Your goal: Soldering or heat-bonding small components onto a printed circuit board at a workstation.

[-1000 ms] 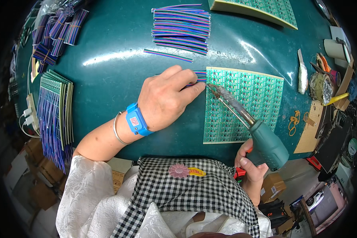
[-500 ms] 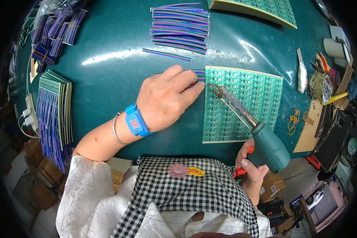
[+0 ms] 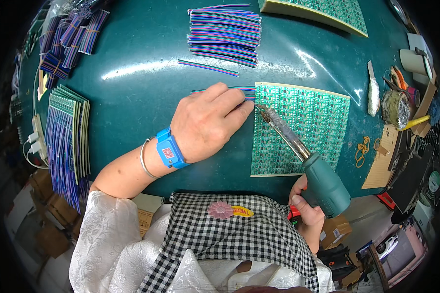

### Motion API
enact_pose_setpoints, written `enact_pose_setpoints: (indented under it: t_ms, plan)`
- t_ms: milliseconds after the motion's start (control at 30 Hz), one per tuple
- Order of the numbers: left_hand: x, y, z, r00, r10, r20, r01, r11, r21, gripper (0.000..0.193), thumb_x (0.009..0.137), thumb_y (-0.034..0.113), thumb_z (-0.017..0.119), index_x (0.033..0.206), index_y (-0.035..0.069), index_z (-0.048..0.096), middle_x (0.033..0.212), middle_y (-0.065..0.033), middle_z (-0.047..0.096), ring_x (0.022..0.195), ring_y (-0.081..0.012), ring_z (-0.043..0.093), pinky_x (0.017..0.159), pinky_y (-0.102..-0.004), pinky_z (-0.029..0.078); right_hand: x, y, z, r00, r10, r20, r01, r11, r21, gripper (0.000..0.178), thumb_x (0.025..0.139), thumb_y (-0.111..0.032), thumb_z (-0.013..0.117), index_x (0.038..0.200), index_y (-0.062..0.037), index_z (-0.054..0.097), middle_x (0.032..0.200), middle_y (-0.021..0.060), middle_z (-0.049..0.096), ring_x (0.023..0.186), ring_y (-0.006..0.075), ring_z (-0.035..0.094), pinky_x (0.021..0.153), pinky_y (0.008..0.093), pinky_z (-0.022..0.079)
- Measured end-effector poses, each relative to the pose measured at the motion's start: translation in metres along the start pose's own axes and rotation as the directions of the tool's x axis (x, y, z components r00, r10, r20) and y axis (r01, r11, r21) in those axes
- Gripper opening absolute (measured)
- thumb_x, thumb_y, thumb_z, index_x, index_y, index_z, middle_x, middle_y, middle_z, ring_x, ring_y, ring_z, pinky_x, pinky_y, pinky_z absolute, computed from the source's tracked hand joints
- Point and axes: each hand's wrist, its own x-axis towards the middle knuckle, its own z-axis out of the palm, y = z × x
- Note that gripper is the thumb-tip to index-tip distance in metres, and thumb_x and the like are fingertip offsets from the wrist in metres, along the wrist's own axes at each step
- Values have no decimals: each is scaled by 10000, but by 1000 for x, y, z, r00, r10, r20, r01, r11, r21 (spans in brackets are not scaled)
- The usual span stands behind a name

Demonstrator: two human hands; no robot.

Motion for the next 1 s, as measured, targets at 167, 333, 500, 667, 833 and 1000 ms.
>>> enact_pose_setpoints:
  t_ms: [167,333,500,667,833,1000]
  plan:
    - [1,1,-2,1000,8,-4,-7,999,32,293,650,-21,715,940,14,734,883,-55,629,691,-190,596,510,-308,501,1,-19,10,982,118,-146,-71,954,290,450,726,7,702,1159,54,587,766,57,573,655,156,551,605,295,460]
    - [1,3,-2,1000,14,7,-14,998,55,278,663,-7,711,939,13,737,880,-51,628,684,-184,587,503,-302,493,-1,-22,13,967,161,-196,-90,939,332,519,705,-4,714,1200,75,578,761,70,572,644,157,554,586,289,453]
    - [1,2,-1,1000,30,-2,-29,998,51,281,668,-4,706,947,12,737,885,-50,630,696,-185,594,513,-300,501,-2,-14,10,978,137,-157,-87,953,292,447,697,4,716,1120,60,585,777,77,587,647,155,553,577,289,454]
    - [0,2,-2,1000,29,7,-29,999,45,296,659,6,706,954,10,735,896,-52,636,709,-187,602,526,-301,511,1,-15,10,981,122,-152,-82,965,249,364,699,43,692,1049,34,592,798,78,593,653,156,551,590,295,464]
    - [0,1,-2,999,41,15,-42,998,52,313,650,25,704,962,13,733,907,-52,642,720,-190,605,535,-304,517,-3,-7,5,993,79,-89,-64,984,165,356,705,53,690,1046,27,593,818,79,596,649,158,547,608,298,469]
    - [-1,0,-2,999,51,19,-52,997,51,330,645,38,696,972,11,731,908,-52,643,726,-188,605,538,-301,515,1,-12,2,991,84,-99,-57,966,251,394,745,-4,701,1115,39,574,786,78,584,631,156,543,586,296,458]
